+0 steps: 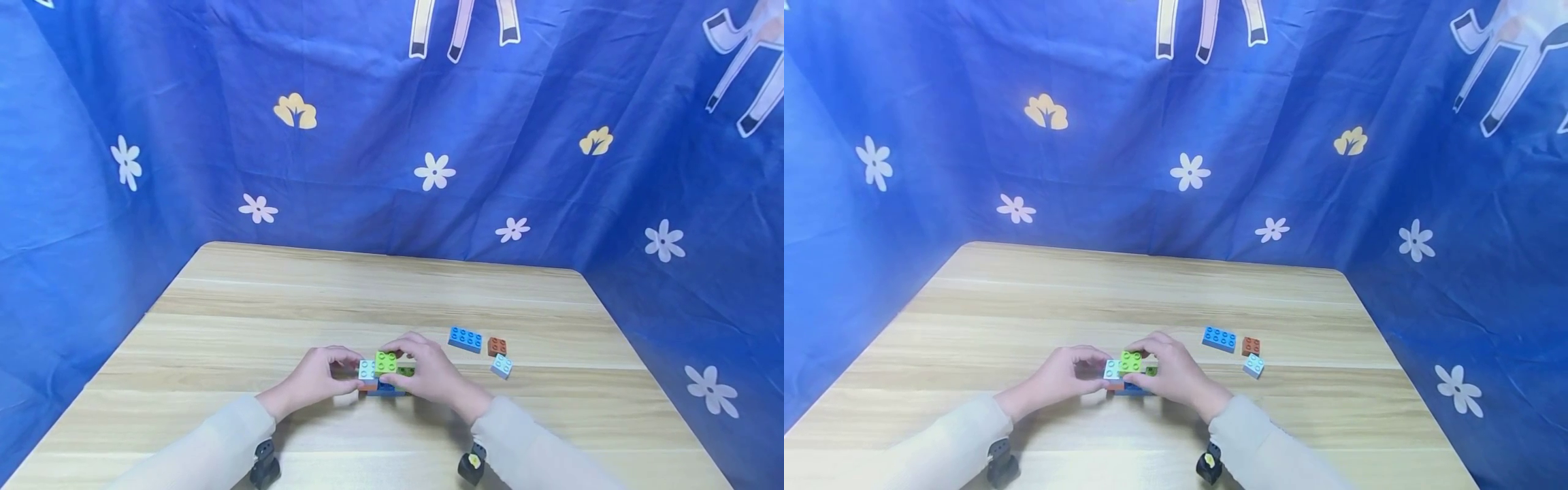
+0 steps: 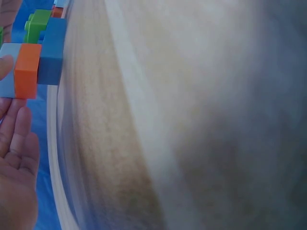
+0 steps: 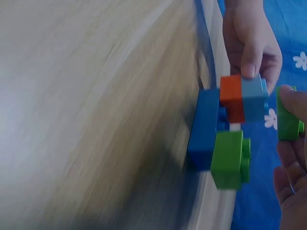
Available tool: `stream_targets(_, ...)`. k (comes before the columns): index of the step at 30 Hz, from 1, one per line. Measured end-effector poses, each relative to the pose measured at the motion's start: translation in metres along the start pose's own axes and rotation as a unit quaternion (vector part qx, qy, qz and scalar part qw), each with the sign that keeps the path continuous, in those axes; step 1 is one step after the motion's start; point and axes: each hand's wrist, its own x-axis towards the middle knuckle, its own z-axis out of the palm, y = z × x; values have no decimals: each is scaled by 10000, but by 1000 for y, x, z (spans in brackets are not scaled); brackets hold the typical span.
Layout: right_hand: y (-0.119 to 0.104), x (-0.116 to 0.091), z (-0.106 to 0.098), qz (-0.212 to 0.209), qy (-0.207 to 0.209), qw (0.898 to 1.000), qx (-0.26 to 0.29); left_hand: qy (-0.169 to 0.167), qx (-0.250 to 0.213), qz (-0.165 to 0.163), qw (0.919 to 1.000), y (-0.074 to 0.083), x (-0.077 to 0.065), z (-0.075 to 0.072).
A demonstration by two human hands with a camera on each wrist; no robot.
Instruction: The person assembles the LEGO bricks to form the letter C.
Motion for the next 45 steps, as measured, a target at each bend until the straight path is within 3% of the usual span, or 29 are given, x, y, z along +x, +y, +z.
stream_targets(18, -10, 15, 17, 27, -181, 9998, -53, 125, 239, 261, 9993, 1, 0, -1)
stream_targets(39, -13, 21, 15, 740, -486, 9959, 159, 102, 138, 122, 9998, 2, -2, -2)
stream_targets(45, -12, 20, 15, 846, -479, 9950, 238, 263, 26, 82, 9996, 6, -2, -2)
